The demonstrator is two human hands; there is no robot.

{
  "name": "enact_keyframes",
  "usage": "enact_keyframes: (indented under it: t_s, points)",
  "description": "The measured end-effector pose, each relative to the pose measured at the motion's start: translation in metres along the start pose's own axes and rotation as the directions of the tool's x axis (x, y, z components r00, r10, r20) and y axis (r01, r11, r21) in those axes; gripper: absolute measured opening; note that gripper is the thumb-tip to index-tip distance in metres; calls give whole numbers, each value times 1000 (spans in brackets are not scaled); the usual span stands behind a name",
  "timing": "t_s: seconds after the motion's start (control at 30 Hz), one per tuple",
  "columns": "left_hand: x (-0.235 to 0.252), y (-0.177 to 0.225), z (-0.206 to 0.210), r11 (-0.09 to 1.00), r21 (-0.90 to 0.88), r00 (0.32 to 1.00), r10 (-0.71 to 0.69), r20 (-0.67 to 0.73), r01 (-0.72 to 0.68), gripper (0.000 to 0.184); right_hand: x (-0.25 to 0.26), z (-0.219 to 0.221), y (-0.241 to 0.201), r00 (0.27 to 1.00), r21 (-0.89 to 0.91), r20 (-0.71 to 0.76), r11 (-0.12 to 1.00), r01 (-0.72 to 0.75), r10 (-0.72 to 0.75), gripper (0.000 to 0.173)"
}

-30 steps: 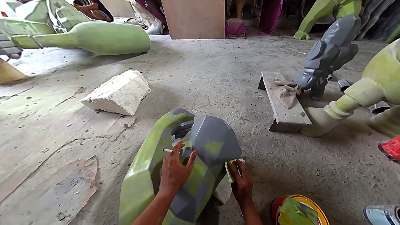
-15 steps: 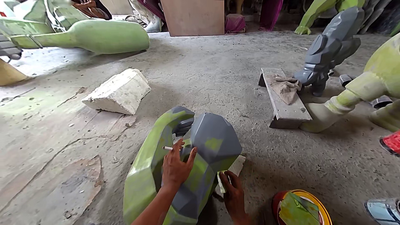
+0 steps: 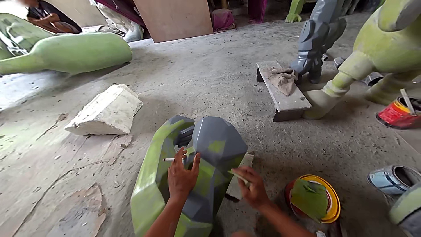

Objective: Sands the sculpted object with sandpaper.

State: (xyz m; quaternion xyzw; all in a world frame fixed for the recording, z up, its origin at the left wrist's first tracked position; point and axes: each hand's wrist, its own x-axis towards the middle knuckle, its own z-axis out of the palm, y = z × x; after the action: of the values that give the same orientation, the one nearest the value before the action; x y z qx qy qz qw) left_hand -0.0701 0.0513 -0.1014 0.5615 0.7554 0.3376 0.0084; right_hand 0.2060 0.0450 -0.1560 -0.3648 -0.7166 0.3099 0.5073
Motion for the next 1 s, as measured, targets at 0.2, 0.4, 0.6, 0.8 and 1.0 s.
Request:
enact_keyframes:
  t_s: [0.2,0.4,0.6,0.8,1.0]
  points:
    - [-1,4,-2,999,-23,1000,-24,15,25,80,94,-74,-84,952,-38,294,994,103,-87,29]
    - [-2,4,-3,998,-35,998,-49,25,50,80,130,-92,-109,711,-238,703,933,268,-25,24]
    - [0,5,-7,998,-34,998,-44,34,45,81,57,-4,-77,922,-201,309,963,-177,234,28]
    - [1,2,-4,1000,-6,999,-27,20,27,80,-59,64,-27,882,79,-228,910,-406,413,31]
    - [2,2,-4,1000,4,1000,-18,16,18,81,-63,79,1,842,55,-395,924,-378,368,31]
